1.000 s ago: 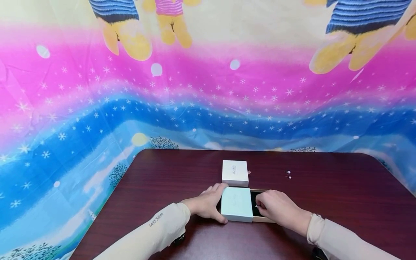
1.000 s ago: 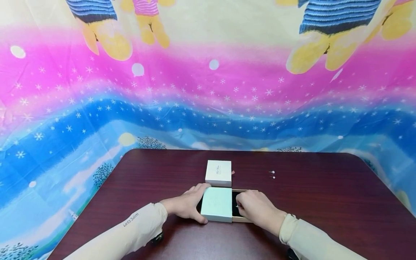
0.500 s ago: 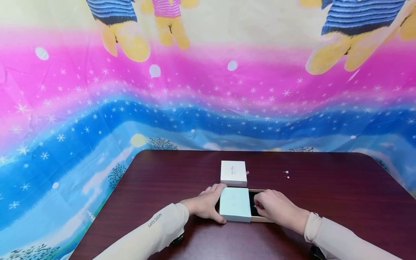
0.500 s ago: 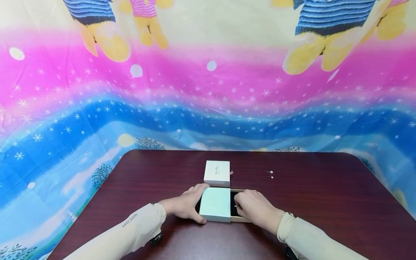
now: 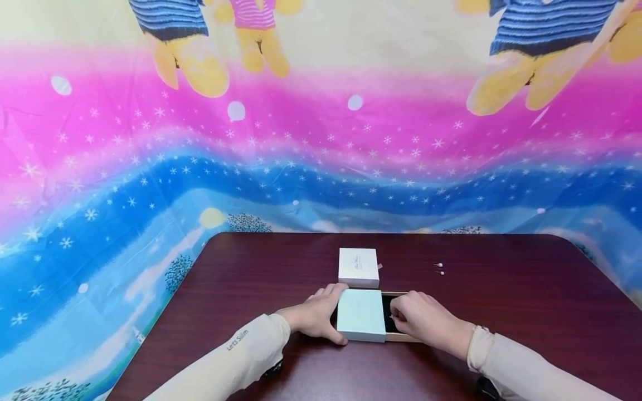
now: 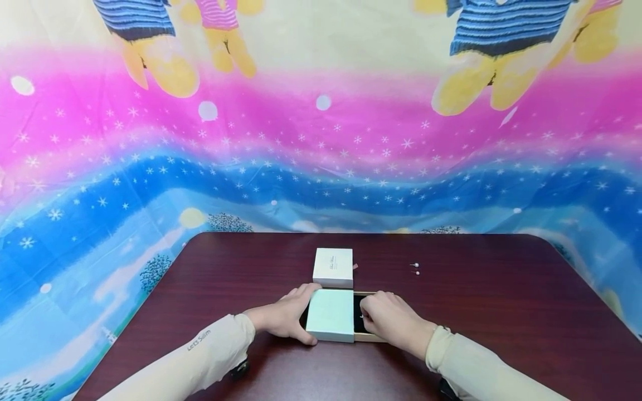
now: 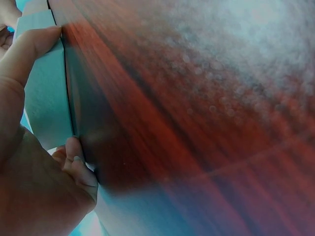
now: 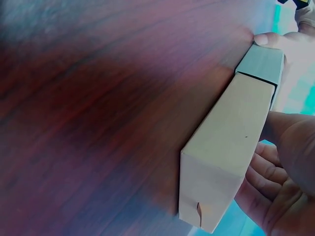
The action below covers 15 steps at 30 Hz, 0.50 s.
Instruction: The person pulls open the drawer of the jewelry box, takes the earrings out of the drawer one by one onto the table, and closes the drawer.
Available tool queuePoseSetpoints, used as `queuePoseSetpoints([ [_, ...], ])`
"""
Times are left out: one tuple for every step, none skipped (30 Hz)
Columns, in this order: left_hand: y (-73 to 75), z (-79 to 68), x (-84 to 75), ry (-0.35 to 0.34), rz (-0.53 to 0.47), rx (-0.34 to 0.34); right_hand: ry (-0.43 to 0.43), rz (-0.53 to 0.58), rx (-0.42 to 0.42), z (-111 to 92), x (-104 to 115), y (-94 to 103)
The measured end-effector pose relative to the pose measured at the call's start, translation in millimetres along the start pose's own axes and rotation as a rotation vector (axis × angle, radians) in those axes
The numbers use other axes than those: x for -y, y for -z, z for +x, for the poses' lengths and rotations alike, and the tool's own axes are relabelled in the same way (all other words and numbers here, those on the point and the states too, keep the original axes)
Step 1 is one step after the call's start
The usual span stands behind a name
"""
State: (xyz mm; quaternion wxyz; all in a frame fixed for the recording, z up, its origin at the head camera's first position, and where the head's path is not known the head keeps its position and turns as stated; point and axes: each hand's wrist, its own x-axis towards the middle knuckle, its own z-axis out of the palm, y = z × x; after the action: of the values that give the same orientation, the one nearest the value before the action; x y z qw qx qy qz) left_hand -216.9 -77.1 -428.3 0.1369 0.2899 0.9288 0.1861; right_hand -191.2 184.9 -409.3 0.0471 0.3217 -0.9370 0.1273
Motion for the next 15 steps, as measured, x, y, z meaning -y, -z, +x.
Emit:
queuePoseSetpoints([
  [-0.1,0.0,0.2,0.000,0.000,0.000,0.000,0.002,0.000,0.1,0.0,0.0],
  [-0.3,0.0,0.5,0.001,0.000,0.001,0.001,0.004,0.001,0.1,0.0,0.1],
  [-0.5,0.1,0.6,0.001,0.000,0.001,0.002,0.002,0.001,0.0,-0.1,-0.1],
  [-0.6,0.1,0.8,0.002,0.000,0.001,0.004,-0.001,0.001,0.0,-0.1,-0.3],
  [-0.7,0.1,0.9,0.002,-0.001,0.002,0.008,-0.004,0.000,-0.1,-0.1,-0.5],
  [-0.9,0.2,0.9,0.001,-0.001,0.002,0.010,-0.008,-0.001,-0.3,-0.1,-0.8],
  [-1.0,0.2,0.9,0.000,0.000,0.002,0.015,-0.012,-0.003,-0.4,-0.1,-1.1],
  [-1.1,0.3,1.0,-0.001,-0.001,0.001,0.020,-0.018,-0.005,-0.5,-0.1,-1.4],
  [-1.2,0.3,0.9,-0.002,-0.001,0.000,0.025,-0.023,-0.008,-0.5,0.0,-1.7],
  [-1.1,0.3,0.8,-0.004,-0.001,0.000,0.029,-0.026,-0.010,-0.6,0.3,-1.7],
  [-1.1,0.3,0.8,-0.005,-0.001,-0.001,0.031,-0.030,-0.013,-0.6,0.5,-1.7],
  [-1.0,0.4,0.7,-0.006,-0.001,-0.001,0.034,-0.036,-0.015,-0.5,0.9,-1.7],
  [-0.9,0.4,0.6,-0.005,-0.001,-0.001,0.040,-0.046,-0.018,-0.3,1.1,-1.8],
  [-0.8,0.5,0.6,-0.005,-0.002,0.000,0.047,-0.060,-0.022,-0.1,1.5,-1.8],
  [-0.6,0.5,0.5,-0.005,-0.002,0.000,0.055,-0.075,-0.026,0.1,1.9,-1.7],
])
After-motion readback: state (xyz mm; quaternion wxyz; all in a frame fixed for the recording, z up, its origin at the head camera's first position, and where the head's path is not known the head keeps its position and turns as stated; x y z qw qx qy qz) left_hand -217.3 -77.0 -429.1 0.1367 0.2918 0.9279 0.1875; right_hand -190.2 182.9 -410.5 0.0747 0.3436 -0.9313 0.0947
